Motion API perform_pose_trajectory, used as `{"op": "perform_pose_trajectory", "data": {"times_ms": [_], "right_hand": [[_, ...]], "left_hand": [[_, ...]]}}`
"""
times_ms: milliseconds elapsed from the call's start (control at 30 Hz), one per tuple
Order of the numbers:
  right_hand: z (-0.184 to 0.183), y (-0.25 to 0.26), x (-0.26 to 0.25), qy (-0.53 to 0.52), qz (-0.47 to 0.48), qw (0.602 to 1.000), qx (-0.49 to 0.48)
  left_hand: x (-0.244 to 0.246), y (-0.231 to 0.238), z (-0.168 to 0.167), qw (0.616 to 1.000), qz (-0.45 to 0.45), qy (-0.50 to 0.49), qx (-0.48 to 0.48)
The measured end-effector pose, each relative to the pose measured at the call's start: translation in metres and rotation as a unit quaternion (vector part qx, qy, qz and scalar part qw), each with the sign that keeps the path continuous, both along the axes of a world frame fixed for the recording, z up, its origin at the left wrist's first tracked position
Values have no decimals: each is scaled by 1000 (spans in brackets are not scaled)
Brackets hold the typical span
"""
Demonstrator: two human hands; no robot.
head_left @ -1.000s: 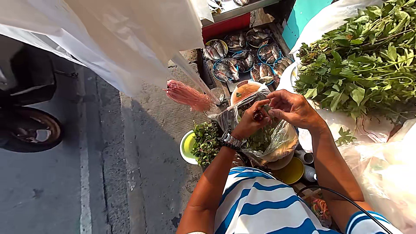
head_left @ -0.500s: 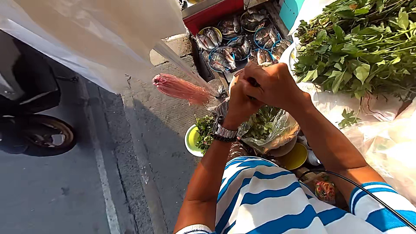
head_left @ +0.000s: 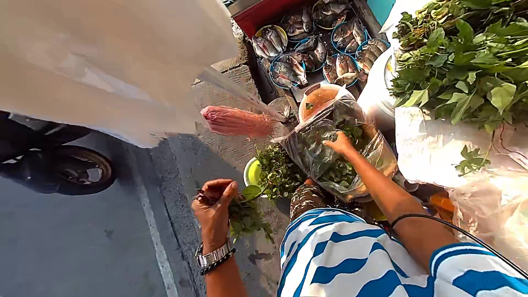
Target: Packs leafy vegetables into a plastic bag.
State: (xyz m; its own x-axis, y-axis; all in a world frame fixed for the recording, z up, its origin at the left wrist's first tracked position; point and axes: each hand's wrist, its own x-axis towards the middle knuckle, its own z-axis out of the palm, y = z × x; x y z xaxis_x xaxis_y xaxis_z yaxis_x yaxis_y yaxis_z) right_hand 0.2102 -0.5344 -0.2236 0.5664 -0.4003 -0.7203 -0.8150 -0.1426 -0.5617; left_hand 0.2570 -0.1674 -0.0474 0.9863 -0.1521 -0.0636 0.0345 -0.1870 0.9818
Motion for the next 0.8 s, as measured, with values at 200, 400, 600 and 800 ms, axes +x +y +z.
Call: {"op": "perform_pose_trajectory", "data": {"times_ms": [200,400,600,800], "right_hand": [[18,150,36,-244,202,947,62],[40,176,6,-138,504,820,233],[-5,51,-17,-142,48,986,-77],[-53,-30,16,28,43,985,-167]], "left_hand": [[-8,-16,-30,966,-134,14,220],[14,-59,-60,906,-230,9,356],[20,-67,-63,986,-129,106,12],[21,-95,-69,914,-108,191,-341]]}}
